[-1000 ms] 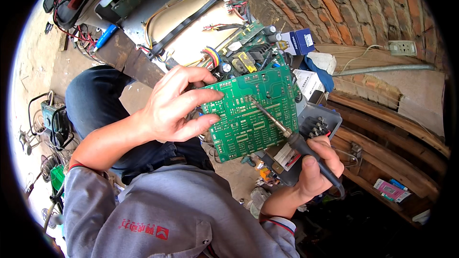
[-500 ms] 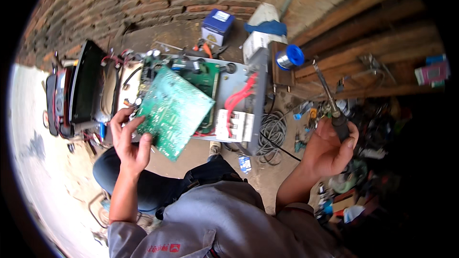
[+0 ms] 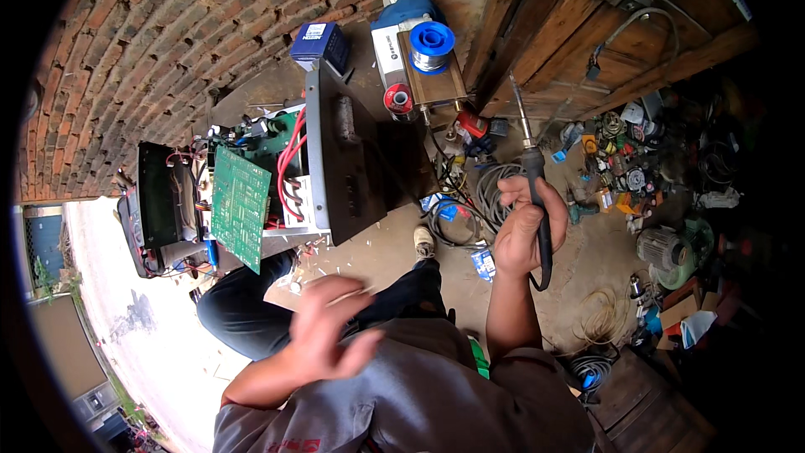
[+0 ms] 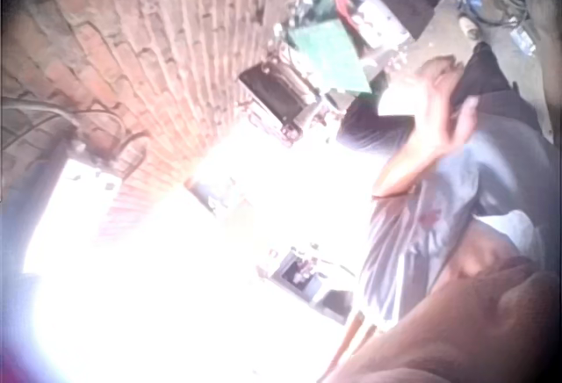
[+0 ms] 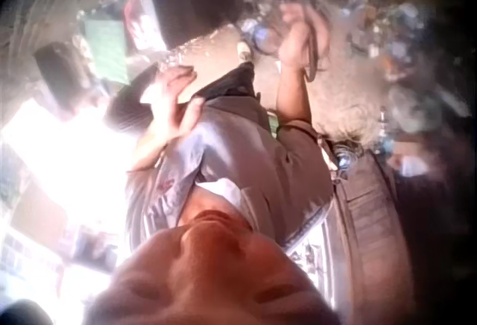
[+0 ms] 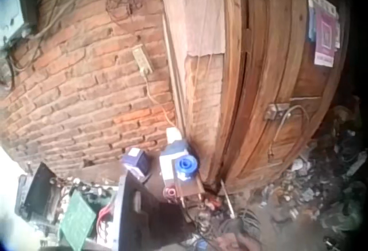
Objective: The person uses a soldering iron and solder wire to repair a green circuit board. They apply flux from a blue tube to specific points on the board before soldering. The person works on various components and connection points on the board throughout the clip.
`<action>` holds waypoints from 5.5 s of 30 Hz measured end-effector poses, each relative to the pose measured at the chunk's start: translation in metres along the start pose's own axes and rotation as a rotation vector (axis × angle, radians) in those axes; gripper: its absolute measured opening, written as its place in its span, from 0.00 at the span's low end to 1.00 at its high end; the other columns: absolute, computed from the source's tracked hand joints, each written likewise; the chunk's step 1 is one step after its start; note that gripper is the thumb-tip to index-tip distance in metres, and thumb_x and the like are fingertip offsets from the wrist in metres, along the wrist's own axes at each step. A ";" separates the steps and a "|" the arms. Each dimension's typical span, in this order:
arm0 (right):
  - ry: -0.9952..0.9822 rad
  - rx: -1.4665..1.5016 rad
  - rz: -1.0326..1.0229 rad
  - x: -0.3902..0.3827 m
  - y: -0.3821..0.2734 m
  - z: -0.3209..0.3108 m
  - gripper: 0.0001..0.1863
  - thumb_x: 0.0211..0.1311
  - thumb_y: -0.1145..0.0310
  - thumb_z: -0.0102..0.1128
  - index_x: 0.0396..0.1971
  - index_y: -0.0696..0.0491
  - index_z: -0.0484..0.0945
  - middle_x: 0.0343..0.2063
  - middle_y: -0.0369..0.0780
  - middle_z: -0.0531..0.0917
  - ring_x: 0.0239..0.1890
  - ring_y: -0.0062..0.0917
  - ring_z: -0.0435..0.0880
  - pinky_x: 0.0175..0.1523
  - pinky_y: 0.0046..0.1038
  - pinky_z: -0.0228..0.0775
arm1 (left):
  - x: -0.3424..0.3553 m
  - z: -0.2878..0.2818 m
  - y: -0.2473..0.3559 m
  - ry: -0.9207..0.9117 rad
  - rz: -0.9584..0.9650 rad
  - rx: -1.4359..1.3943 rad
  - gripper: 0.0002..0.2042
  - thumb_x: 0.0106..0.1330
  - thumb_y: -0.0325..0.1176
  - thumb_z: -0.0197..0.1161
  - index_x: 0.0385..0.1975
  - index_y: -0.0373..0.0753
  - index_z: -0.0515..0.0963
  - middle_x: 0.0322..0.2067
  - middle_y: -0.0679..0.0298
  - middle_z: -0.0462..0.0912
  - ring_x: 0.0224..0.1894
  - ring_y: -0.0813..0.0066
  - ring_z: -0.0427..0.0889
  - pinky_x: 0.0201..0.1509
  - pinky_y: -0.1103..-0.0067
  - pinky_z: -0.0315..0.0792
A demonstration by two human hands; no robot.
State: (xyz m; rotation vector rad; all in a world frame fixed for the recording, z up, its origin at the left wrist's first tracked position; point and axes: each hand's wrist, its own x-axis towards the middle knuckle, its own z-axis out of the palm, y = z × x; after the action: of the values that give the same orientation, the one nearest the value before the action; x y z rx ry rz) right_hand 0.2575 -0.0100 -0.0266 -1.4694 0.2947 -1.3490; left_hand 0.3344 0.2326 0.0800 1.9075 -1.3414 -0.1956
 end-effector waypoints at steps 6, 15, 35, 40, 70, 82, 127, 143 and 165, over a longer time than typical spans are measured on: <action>0.128 0.063 0.016 -0.003 -0.007 -0.027 0.20 0.70 0.60 0.49 0.51 0.62 0.67 0.29 0.50 0.80 0.26 0.25 0.73 0.36 0.27 0.67 | 0.081 0.150 -0.067 0.189 -0.797 -0.601 0.26 0.66 0.29 0.57 0.62 0.30 0.59 0.54 0.47 0.72 0.58 0.60 0.72 0.58 0.71 0.69; 0.235 0.080 0.087 -0.046 -0.007 -0.084 0.19 0.71 0.59 0.48 0.50 0.61 0.67 0.24 0.48 0.78 0.21 0.23 0.69 0.27 0.24 0.62 | 0.133 0.207 -0.176 0.450 -0.667 0.104 0.30 0.53 0.20 0.55 0.59 0.32 0.58 0.46 0.38 0.70 0.51 0.38 0.69 0.58 0.60 0.63; 0.312 0.094 0.194 -0.056 0.001 -0.094 0.21 0.70 0.57 0.47 0.48 0.61 0.66 0.21 0.44 0.74 0.20 0.23 0.68 0.24 0.22 0.58 | 0.166 0.177 -0.190 -0.225 -0.587 0.894 0.17 0.56 0.23 0.50 0.45 0.21 0.69 0.45 0.42 0.71 0.51 0.47 0.68 0.57 0.67 0.67; 0.294 0.144 0.181 -0.049 0.000 -0.087 0.21 0.70 0.57 0.47 0.49 0.61 0.67 0.21 0.44 0.75 0.20 0.23 0.69 0.25 0.22 0.59 | 0.154 0.185 -0.177 -0.095 -0.760 0.608 0.17 0.57 0.24 0.49 0.44 0.19 0.68 0.46 0.40 0.68 0.52 0.46 0.65 0.57 0.63 0.66; -0.330 -0.060 0.103 -0.073 -0.024 -0.005 0.31 0.44 0.80 0.74 0.48 0.58 0.64 0.43 0.47 0.77 0.46 0.34 0.78 0.55 0.37 0.67 | 0.020 0.093 0.002 0.416 -0.962 -0.969 0.14 0.70 0.31 0.56 0.49 0.29 0.68 0.47 0.58 0.76 0.51 0.74 0.74 0.60 0.77 0.67; -0.447 -0.218 -0.031 -0.063 -0.048 0.001 0.15 0.53 0.86 0.63 0.40 0.60 0.71 0.33 0.46 0.80 0.34 0.29 0.81 0.39 0.28 0.75 | -0.022 0.080 -0.011 0.406 -0.769 -0.673 0.09 0.66 0.25 0.60 0.39 0.37 0.66 0.44 0.65 0.74 0.44 0.82 0.71 0.46 0.84 0.67; -0.781 -0.052 -0.327 0.011 -0.138 0.123 0.17 0.59 0.81 0.49 0.44 0.48 0.58 0.35 0.46 0.72 0.32 0.33 0.70 0.34 0.37 0.66 | -0.071 -0.171 -0.185 0.322 -0.895 0.791 0.12 0.66 0.38 0.55 0.40 0.35 0.70 0.46 0.55 0.74 0.35 0.50 0.81 0.33 0.60 0.74; -0.914 0.007 -0.133 -0.015 -0.127 0.198 0.23 0.48 0.87 0.61 0.42 0.46 0.72 0.31 0.41 0.80 0.28 0.31 0.77 0.32 0.32 0.71 | -0.038 -0.127 -0.082 0.267 -0.121 -0.703 0.06 0.61 0.28 0.66 0.33 0.32 0.78 0.30 0.56 0.81 0.31 0.65 0.81 0.32 0.75 0.73; -1.018 0.009 0.330 0.052 -0.058 0.231 0.17 0.49 0.67 0.66 0.31 0.68 0.77 0.23 0.46 0.79 0.21 0.24 0.74 0.30 0.24 0.65 | -0.074 -0.096 -0.180 0.708 -0.177 0.024 0.08 0.49 0.24 0.67 0.27 0.37 0.75 0.36 0.61 0.79 0.33 0.65 0.77 0.33 0.74 0.73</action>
State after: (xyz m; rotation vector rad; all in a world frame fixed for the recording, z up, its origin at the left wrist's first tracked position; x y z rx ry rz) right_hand 0.4402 0.0939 0.0975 -1.8072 -0.1338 -0.2419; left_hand 0.4848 0.3686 0.0035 1.8564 -0.7007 0.3829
